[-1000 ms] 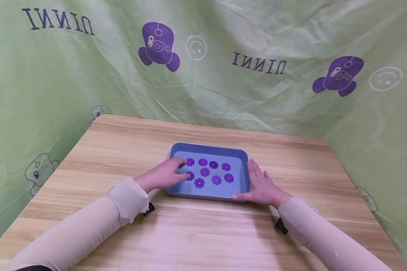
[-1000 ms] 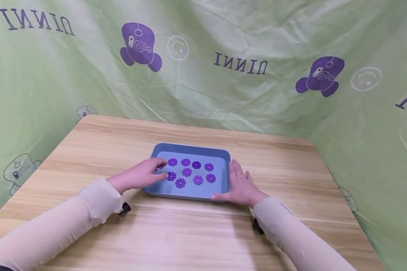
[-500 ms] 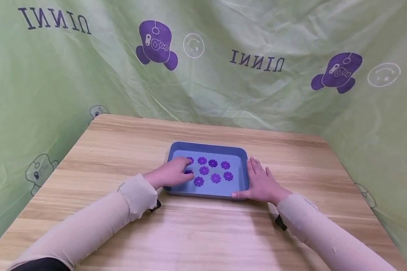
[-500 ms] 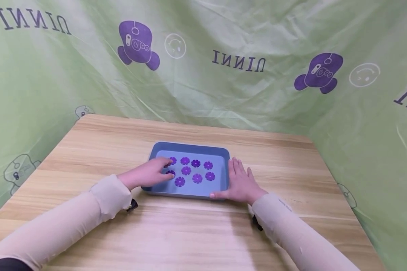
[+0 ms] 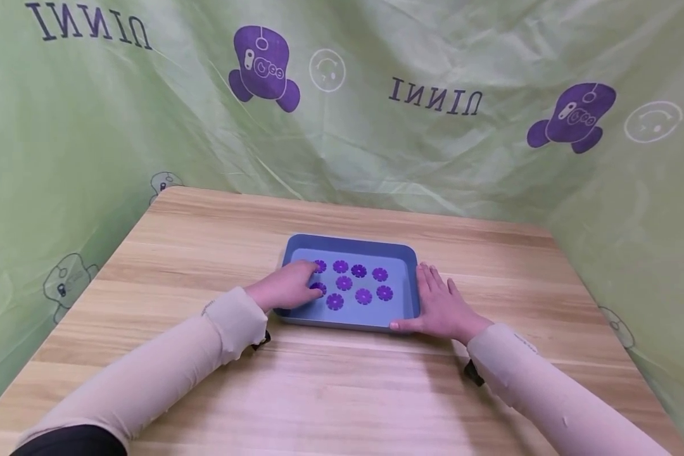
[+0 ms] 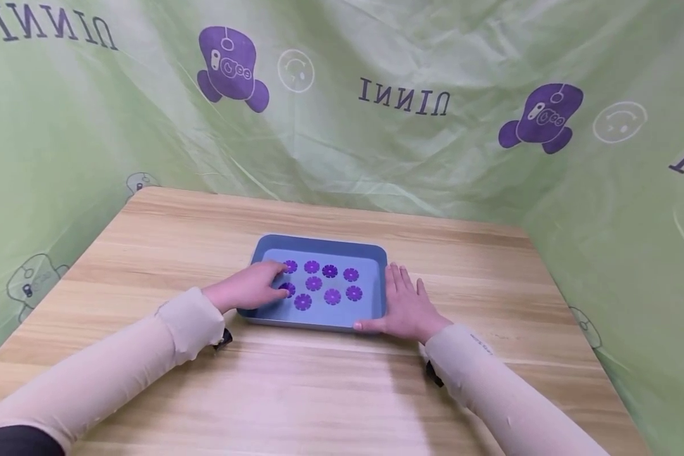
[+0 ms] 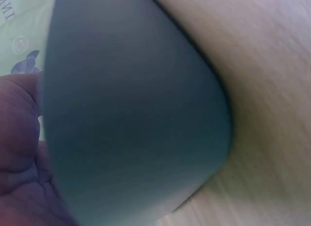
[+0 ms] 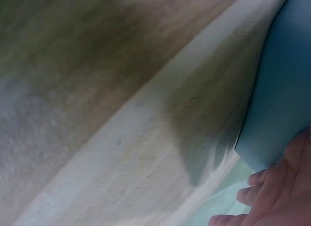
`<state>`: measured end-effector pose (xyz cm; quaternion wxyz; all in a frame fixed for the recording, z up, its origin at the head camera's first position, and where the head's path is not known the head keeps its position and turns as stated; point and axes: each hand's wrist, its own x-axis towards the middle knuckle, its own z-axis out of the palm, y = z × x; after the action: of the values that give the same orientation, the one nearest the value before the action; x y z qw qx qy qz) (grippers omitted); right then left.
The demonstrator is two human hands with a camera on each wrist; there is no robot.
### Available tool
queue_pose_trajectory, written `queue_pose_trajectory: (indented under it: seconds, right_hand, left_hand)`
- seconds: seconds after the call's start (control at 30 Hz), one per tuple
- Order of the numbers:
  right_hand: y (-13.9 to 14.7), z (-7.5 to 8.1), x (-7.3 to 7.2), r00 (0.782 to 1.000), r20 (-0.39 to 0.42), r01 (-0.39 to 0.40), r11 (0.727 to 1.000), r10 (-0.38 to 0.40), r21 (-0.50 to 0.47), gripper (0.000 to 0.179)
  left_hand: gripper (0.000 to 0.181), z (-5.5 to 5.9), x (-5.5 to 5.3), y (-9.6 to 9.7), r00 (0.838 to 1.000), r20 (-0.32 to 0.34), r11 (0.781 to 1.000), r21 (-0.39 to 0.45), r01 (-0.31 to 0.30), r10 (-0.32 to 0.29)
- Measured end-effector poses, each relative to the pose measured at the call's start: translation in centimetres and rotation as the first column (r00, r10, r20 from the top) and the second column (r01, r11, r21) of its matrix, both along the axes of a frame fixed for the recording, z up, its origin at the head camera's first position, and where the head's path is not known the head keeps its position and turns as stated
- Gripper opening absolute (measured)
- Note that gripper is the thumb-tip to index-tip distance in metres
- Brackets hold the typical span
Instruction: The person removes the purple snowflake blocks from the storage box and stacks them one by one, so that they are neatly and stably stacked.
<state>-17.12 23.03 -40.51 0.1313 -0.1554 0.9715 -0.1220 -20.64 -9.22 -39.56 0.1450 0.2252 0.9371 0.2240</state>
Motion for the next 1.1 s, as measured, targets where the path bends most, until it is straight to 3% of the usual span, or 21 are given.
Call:
queue_pose_trajectory:
  seconds: [0.23, 0.57, 0.77, 0.87, 0.97, 1.1]
  right_hand:
    - [0.0, 0.2, -0.2, 1.0, 0.012, 0.011, 1.0, -0.011, -0.016, 0.137]
    - [-0.2, 0.2, -0.2, 1.0, 0.027, 0.013, 0.999, -0.012, -0.036, 0.138]
    - [-0.1, -0.1, -0.2, 1.0, 0.03, 0.009, 0.999, -0.008, -0.038, 0.139]
    - [-0.1, -0.3, -0.2, 1.0, 0.024, 0.006, 0.999, -0.005, -0.043, 0.139]
    - [-0.1, -0.3, -0.2, 1.0, 0.022, 0.004, 0.999, -0.003, -0.044, 0.139]
    - [0.0, -0.1, -0.2, 1.0, 0.018, -0.01, 1.0, 0.011, -0.021, 0.139]
  left_hand:
    - [0.015, -0.8, -1.1, 0.6, 0.999, -0.044, 0.997, -0.07, 0.024, -0.027]
    - [0.011, -0.6, -1.3, 0.9, 0.996, -0.067, 0.996, -0.066, 0.055, -0.059]
    - [0.004, -0.7, -1.1, 0.6, 0.998, -0.051, 0.999, 0.027, 0.044, -0.042]
    - [0.014, -0.6, -1.1, 0.0, 0.998, -0.065, 0.995, 0.103, 0.013, -0.006]
    - [0.015, -0.2, -1.2, -0.7, 0.998, -0.044, 0.981, 0.189, -0.037, 0.046]
    - [0.01, 0.5, -1.3, -1.8, 0.993, 0.02, 0.948, 0.295, -0.118, 0.117]
